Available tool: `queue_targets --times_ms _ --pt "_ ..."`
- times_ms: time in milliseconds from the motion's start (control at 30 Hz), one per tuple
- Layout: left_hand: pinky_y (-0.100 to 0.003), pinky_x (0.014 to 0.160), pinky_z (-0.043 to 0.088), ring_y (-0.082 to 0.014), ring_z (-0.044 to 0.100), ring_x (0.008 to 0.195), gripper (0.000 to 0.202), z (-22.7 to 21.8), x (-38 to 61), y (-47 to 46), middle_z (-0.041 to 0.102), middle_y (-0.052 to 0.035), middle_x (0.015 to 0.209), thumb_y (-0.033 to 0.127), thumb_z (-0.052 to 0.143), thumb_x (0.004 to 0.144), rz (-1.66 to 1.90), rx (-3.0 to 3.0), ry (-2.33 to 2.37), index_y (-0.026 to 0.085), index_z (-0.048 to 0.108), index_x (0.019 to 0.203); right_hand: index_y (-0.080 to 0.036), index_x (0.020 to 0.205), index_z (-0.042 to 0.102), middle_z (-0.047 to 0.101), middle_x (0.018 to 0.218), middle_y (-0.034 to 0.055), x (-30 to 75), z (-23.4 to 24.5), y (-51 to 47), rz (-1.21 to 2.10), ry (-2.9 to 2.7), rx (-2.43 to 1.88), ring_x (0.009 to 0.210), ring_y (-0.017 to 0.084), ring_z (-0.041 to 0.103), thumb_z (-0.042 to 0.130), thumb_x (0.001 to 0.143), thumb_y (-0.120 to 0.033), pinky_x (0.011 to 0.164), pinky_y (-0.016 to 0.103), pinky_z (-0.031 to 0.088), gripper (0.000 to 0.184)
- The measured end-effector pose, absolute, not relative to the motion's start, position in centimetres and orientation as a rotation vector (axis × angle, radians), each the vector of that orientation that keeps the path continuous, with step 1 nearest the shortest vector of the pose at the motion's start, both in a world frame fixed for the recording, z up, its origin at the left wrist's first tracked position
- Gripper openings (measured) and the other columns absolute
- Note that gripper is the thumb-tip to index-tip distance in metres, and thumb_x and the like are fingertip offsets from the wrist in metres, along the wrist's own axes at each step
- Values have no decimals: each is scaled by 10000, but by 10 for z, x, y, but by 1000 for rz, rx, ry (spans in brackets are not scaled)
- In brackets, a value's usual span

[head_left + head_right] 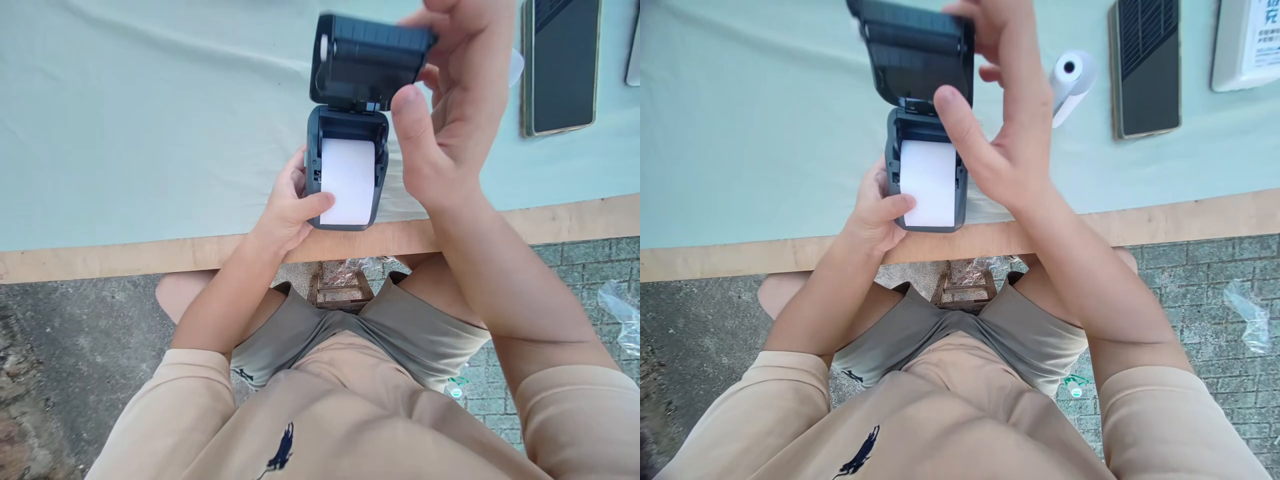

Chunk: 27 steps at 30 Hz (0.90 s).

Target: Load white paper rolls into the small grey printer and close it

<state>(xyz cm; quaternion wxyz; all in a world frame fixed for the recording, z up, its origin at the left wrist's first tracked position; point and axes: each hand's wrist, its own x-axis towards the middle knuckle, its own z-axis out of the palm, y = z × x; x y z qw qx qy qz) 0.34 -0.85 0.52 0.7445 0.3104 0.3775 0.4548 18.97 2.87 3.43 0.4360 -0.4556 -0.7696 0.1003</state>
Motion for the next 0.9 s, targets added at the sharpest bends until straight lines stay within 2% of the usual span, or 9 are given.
queue_targets --times_ms 100,133,200,367,467,600,700,800,900 --pt "-301 676 609 -270 726 972 591 -7 3 -4 697 -13 900 266 874 513 1011 739 782 215 614 1040 -268 1175 557 616 1149 26 187 32 24 315 -1826 -938 1077 184 608 472 953 -363 886 356 527 256" --pt "-300 660 608 -261 732 943 606 -10 3 -3 699 -6 905 285 882 500 1019 742 772 223 603 1034 -267 1114 594 634 1084 31 187 31 22 316 -1848 -905 1067 195 603 505 934 -349 910 371 530 217" --pt "-303 645 607 -259 738 924 589 -16 2 -1 706 -5 904 311 885 505 1028 753 761 224 588 1006 -265 1042 619 636 1025 48 189 28 18 303 -1910 -860 1055 220 599 541 904 -351 959 416 534 180" --pt "-325 715 617 -303 699 1095 606 -17 2 -1 729 -33 1043 344 883 539 1009 792 741 229 572 1047 -259 869 647 577 1145 46 193 17 4 429 -1953 -932 1150 238 585 509 931 -428 1035 470 532 227" --pt "-332 784 620 -313 654 1195 626 -16 1 -2 721 -39 1140 374 887 545 996 809 738 238 563 1062 -279 1013 639 534 1244 40 194 12 -2 608 -1837 -1032 1254 251 532 550 924 -450 1006 448 554 213" --pt "-349 841 621 -328 613 1260 624 -15 1 -2 718 -43 1163 383 891 545 1000 812 718 239 559 1053 -374 1325 430 472 1379 7 193 10 -3 1011 -1672 -1091 1129 198 613 635 866 -537 881 355 612 529" --pt "-381 907 614 -323 591 1292 582 -10 2 -3 713 -43 1137 433 838 635 1009 774 688 235 553 1102 -371 1368 353 539 1302 10 192 11 -1 1233 -1634 -1064 985 159 652 641 855 -567 784 316 627 620" --pt "-405 1025 564 -300 513 1376 491 -1 5 -6 690 -44 1124 485 734 753 1032 710 687 220 554 1125 -353 1356 363 562 1262 13 191 13 1 1270 -1623 -1031 995 165 648 655 834 -588 785 315 630 643" --pt "-412 1075 526 -282 482 1404 325 5 8 -8 671 -48 1115 402 649 838 1030 689 698 206 567 1085 -366 1343 374 555 1274 5 192 14 1 1287 -1602 -1023 956 151 648 666 829 -580 778 314 634 629"
